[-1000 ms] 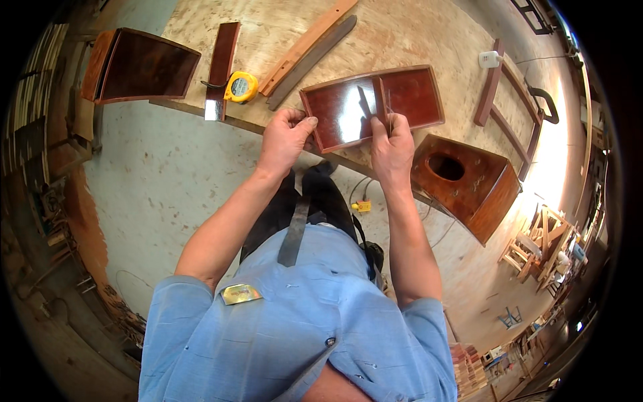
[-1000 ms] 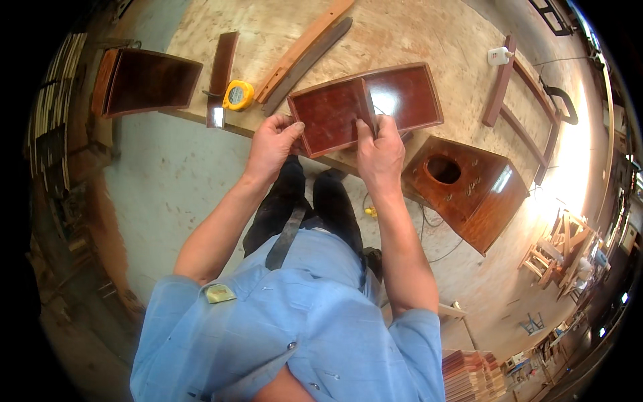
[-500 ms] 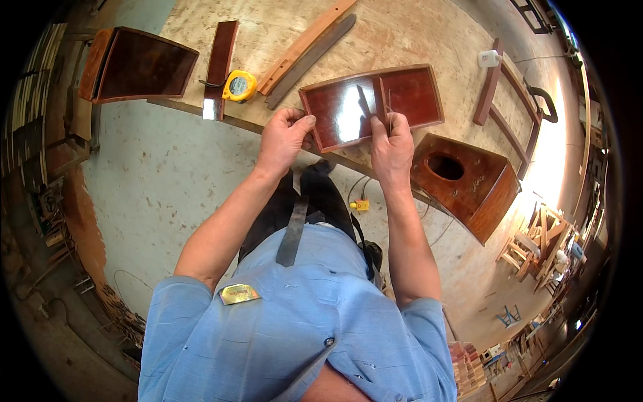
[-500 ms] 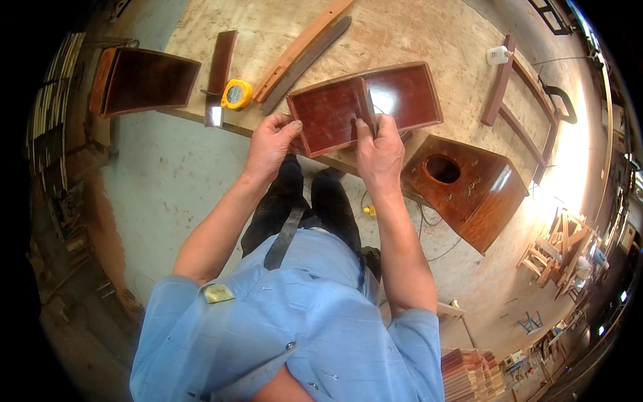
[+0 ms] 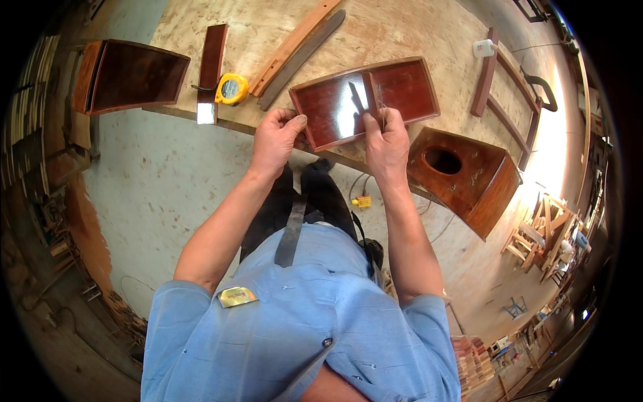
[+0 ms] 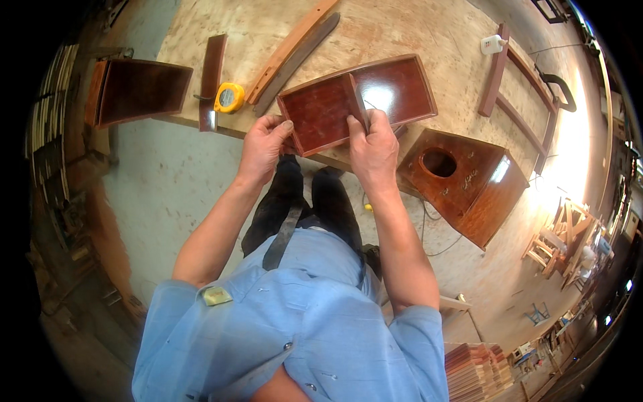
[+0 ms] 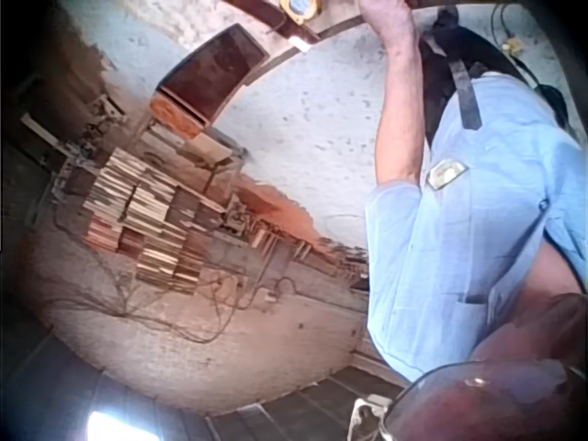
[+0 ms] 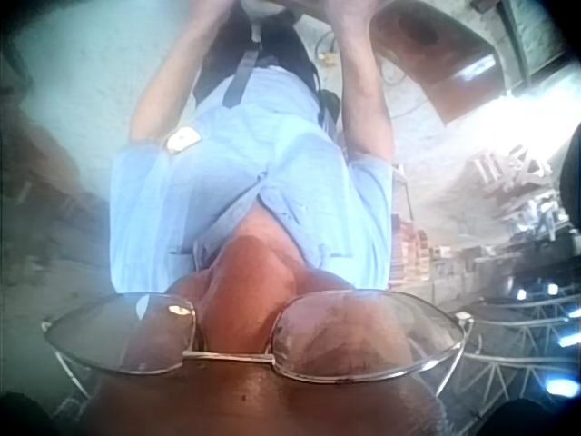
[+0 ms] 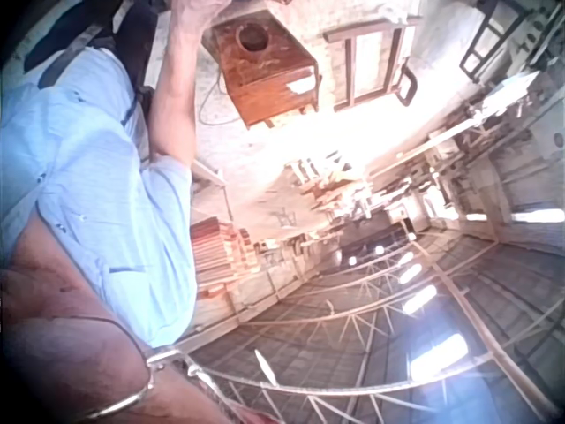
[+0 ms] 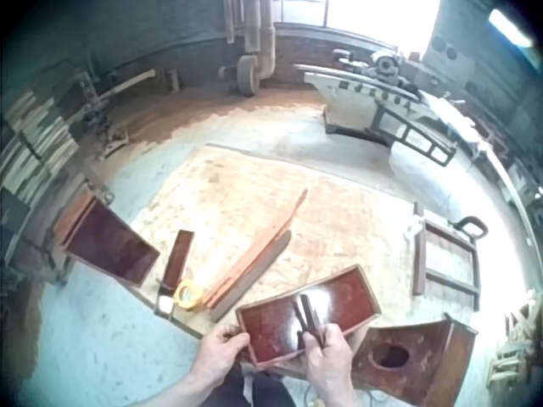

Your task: The person assembles a small wooden box by inserting thin wooden strips into grooves on the sides. They use a metal chisel to tap and align the pieces, then fit a curved wooden panel into the frame. The person repeatedly checks alignment and adjusts the components on a workbench.

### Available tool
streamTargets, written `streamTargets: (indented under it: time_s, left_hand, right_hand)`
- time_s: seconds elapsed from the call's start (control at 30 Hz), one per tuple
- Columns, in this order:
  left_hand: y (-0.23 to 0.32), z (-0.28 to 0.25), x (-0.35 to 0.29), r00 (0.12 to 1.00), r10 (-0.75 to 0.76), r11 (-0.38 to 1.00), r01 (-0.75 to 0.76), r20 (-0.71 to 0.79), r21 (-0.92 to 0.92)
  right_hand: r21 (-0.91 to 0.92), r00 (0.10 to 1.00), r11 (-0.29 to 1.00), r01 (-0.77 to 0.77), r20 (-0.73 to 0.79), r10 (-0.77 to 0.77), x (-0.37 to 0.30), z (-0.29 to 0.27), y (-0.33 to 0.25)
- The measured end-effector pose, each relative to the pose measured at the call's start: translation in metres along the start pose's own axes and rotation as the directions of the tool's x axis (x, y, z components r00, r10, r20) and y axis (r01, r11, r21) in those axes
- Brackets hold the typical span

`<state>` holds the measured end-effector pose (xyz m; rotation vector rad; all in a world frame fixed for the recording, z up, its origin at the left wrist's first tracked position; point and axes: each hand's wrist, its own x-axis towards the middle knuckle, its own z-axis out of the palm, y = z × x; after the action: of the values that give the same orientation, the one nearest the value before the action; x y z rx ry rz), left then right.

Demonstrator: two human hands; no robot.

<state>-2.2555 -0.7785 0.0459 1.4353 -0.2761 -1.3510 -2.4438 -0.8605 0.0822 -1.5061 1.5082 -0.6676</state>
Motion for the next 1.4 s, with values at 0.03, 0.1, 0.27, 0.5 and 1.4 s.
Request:
streamTargets:
  time_s: [0.03,0.1,0.27,0.5,1.4]
  left_hand:
    - [0.003,0.001,-0.001,1.000,-0.003,1.000,0.003,0.000,0.002]
    - [0.004,0.002,-0.002,1.000,-0.007,1.000,0.007,0.001,0.005]
    - [0.006,-0.002,0.000,0.999,-0.041,0.999,0.041,0.029,0.014]
    - [0.011,-0.001,-0.001,0.997,-0.077,0.992,0.074,0.026,0.098]
    - [0.012,-0.003,0.000,0.992,-0.125,0.975,0.116,0.035,0.188]
  right_hand:
    - [0.007,1.000,1.000,-0.002,0.003,0.002,0.000,0.000,0.000]
    - [-0.001,1.000,1.000,-0.001,0.005,0.001,0.000,0.000,0.000]
    - [-0.042,1.000,0.999,0.008,0.006,-0.008,0.000,-0.002,-0.003]
    - [-0.040,1.000,0.999,-0.013,0.013,0.014,0.000,-0.002,-0.005]
    - [0.014,1.000,1.000,0.005,-0.023,-0.004,-0.001,0.002,0.002]
